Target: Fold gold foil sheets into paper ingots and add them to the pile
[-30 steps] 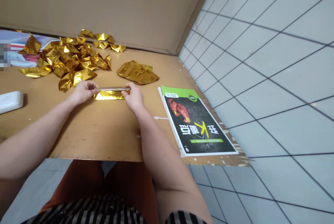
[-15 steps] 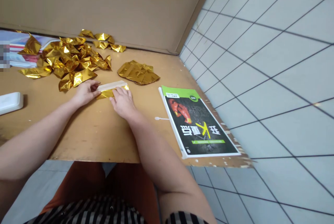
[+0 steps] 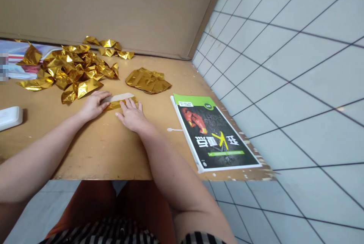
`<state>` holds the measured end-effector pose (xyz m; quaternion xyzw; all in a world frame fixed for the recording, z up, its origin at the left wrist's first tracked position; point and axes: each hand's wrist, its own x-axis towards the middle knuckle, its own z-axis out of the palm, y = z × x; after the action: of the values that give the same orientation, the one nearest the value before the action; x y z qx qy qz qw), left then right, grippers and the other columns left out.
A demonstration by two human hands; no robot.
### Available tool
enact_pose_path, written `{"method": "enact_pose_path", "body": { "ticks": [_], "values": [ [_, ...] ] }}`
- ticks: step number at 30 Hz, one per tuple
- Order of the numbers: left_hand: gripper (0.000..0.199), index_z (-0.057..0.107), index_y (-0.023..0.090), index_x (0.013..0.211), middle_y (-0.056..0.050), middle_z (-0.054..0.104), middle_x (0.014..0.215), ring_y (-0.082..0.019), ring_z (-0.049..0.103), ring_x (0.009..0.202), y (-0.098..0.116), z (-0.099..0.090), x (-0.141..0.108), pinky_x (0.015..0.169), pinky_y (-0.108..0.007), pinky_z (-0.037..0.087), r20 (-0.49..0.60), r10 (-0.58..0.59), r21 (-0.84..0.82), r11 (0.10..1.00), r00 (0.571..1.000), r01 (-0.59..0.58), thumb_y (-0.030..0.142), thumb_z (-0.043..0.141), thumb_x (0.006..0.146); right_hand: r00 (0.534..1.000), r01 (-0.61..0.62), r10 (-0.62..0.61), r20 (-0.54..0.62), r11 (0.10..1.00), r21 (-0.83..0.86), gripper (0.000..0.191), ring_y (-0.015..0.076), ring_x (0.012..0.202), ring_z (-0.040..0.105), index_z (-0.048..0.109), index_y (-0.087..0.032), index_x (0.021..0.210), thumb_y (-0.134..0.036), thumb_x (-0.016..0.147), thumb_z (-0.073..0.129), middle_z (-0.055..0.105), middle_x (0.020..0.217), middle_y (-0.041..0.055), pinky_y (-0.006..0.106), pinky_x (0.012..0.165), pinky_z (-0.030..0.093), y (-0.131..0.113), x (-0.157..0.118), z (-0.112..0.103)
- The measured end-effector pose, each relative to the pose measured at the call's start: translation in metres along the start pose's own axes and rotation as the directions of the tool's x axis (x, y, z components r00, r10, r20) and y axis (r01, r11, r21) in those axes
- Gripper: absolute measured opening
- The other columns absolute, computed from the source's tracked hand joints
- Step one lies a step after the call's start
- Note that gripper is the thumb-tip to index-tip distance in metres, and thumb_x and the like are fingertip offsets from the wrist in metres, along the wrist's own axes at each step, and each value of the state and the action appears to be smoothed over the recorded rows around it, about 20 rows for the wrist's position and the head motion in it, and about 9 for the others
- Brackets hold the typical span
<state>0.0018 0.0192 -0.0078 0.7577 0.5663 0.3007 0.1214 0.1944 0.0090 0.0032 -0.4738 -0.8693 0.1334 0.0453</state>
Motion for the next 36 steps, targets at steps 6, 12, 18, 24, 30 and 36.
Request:
{"method": "enact_pose_path", "body": {
  "ticks": [6,12,18,24,30,36],
  "values": [
    [0.035,0.067,0.016,0.114,-0.014,0.063,0.126,-0.028,0.052,0.126,0.007,0.002,-0.011,0.112,-0.045,0.036,0.209,0.24,0.044,0.966,0.948,-0.254,0.03,0.047,0.09,0.999,-0.016,0.016,0.03,1.0,-0.017,0.059,0.0292,0.148,0.018,0.033,-0.015,0.149,-0.045,0.098,0.031,0.024,0.159,0.0169,0.057,0.116,0.014,-0.002,-0.001,-0.004],
    [0.049,0.058,0.013,0.129,-0.015,0.054,0.14,-0.028,0.047,0.133,0.009,0.002,-0.017,0.114,-0.046,0.035,0.338,0.23,0.111,0.953,0.912,-0.282,0.041,0.038,0.094,0.996,-0.071,0.071,0.06,0.997,-0.013,0.06,0.026,0.148,0.018,0.029,-0.013,0.15,-0.044,0.099,0.027,0.024,0.159,0.0158,0.055,0.118,0.012,-0.001,-0.002,-0.012],
    [0.052,0.055,0.01,0.133,-0.016,0.048,0.145,-0.027,0.043,0.136,0.009,-0.004,-0.019,0.114,-0.042,0.033,0.393,0.177,0.193,0.944,0.903,-0.269,0.039,0.039,0.093,0.991,-0.131,0.131,0.031,0.991,-0.011,0.06,0.0237,0.148,0.02,0.027,-0.01,0.15,-0.04,0.099,0.026,0.026,0.158,0.0153,0.05,0.119,0.013,0.01,0.0,-0.016],
    [0.035,0.068,0.022,0.115,-0.005,0.064,0.13,-0.021,0.059,0.12,0.003,-0.025,-0.018,0.107,-0.033,0.042,0.409,0.132,0.208,0.95,0.903,-0.233,0.03,0.047,0.088,0.993,-0.114,0.114,-0.004,0.993,-0.018,0.056,0.0244,0.147,0.022,0.033,-0.017,0.149,-0.042,0.098,0.025,0.03,0.158,0.0112,0.051,0.118,0.013,0.018,0.002,-0.013],
    [0.024,0.075,0.023,0.096,-0.004,0.073,0.108,-0.021,0.066,0.105,0.003,-0.022,-0.016,0.097,-0.032,0.049,0.343,0.198,0.199,0.94,0.918,-0.277,0.023,0.053,0.085,0.988,-0.146,0.141,-0.069,0.987,-0.067,0.06,0.0278,0.148,0.017,0.035,-0.01,0.147,-0.044,0.098,0.026,0.032,0.156,0.0162,0.057,0.117,0.01,0.011,0.001,-0.01],
    [0.024,0.075,0.019,0.088,-0.009,0.074,0.098,-0.023,0.066,0.097,0.009,-0.017,-0.017,0.093,-0.037,0.05,0.285,0.274,0.215,0.915,0.919,-0.34,0.018,0.052,0.086,1.0,0.023,-0.023,0.012,0.999,-0.035,0.061,0.0243,0.148,0.019,0.033,-0.012,0.148,-0.046,0.098,0.024,0.03,0.157,0.0139,0.048,0.12,0.009,-0.006,-0.002,-0.006]
  ]
}}
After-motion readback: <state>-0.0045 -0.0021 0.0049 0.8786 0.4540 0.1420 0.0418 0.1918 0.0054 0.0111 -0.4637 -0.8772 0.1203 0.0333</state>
